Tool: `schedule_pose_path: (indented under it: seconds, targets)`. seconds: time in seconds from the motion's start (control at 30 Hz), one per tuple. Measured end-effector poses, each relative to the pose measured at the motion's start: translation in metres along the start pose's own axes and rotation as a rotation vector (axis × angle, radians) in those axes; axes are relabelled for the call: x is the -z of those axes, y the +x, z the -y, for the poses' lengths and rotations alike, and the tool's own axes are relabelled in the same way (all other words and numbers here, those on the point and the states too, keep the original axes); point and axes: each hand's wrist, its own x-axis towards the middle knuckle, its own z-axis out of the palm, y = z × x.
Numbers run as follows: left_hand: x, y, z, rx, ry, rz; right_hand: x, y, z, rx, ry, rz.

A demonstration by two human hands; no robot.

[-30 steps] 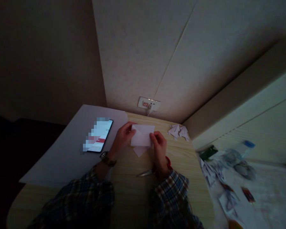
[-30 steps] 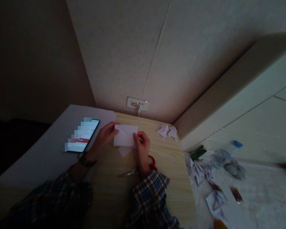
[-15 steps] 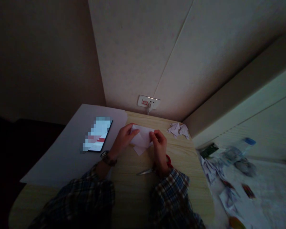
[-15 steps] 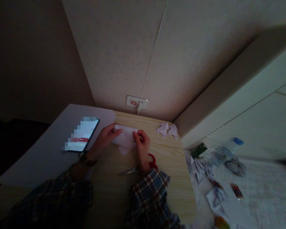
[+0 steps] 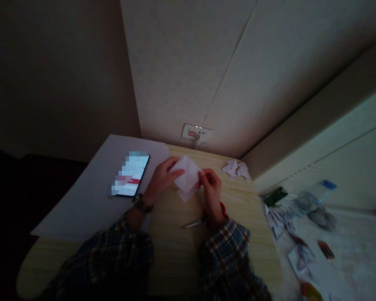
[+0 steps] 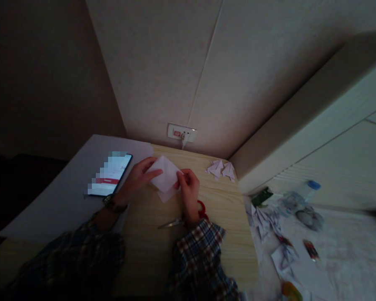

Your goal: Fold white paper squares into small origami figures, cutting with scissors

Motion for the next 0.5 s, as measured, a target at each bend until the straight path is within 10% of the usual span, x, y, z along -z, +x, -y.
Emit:
schedule_pose_path:
  seconds: [0.5]
  targets:
    - [0.0007,-0.0039,-0.0055,0.127,-0.292,-0.100,-0.0081,0.0002,-0.0036,-0.089,0.045,0.173]
